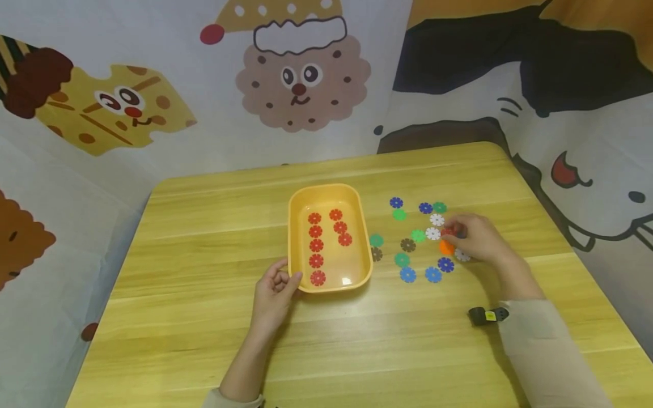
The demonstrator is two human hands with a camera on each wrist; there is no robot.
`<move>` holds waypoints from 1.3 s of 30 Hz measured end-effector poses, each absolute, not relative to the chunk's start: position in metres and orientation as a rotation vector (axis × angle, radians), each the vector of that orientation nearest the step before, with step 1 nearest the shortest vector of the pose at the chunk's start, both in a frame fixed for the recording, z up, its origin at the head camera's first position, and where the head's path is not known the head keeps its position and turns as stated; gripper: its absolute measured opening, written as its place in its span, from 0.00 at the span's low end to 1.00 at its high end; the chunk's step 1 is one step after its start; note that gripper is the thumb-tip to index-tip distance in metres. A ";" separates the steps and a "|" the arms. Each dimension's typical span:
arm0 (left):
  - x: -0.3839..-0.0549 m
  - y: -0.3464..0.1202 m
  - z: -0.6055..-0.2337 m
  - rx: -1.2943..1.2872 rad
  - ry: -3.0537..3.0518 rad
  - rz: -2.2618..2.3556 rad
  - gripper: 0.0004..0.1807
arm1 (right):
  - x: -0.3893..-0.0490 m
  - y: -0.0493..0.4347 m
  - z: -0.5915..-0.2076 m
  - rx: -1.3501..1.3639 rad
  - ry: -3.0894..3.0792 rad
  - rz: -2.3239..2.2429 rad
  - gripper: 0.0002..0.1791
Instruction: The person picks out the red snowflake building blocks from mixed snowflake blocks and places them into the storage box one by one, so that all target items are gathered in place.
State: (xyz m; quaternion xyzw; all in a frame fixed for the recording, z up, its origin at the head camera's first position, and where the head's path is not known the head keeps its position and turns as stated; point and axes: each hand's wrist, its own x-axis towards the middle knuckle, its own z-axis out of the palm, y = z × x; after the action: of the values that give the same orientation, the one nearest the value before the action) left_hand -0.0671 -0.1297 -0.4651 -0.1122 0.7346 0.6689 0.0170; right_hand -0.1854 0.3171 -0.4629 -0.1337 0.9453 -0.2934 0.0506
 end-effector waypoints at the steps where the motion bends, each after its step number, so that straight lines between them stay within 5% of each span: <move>1: -0.067 -0.130 -0.465 -0.348 2.283 2.081 0.20 | -0.185 0.318 -0.463 -0.429 2.871 -0.881 0.15; 39: -0.068 -0.130 -0.466 -0.344 2.282 2.078 0.20 | -0.179 0.323 -0.461 -0.380 2.800 -0.985 0.19</move>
State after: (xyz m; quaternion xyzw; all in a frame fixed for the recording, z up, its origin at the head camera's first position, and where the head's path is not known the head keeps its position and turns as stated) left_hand -0.0676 -0.1299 -0.4657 -0.1106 0.7347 0.6691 0.0181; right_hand -0.1794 0.3226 -0.4608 -0.1265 0.9331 -0.3283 0.0745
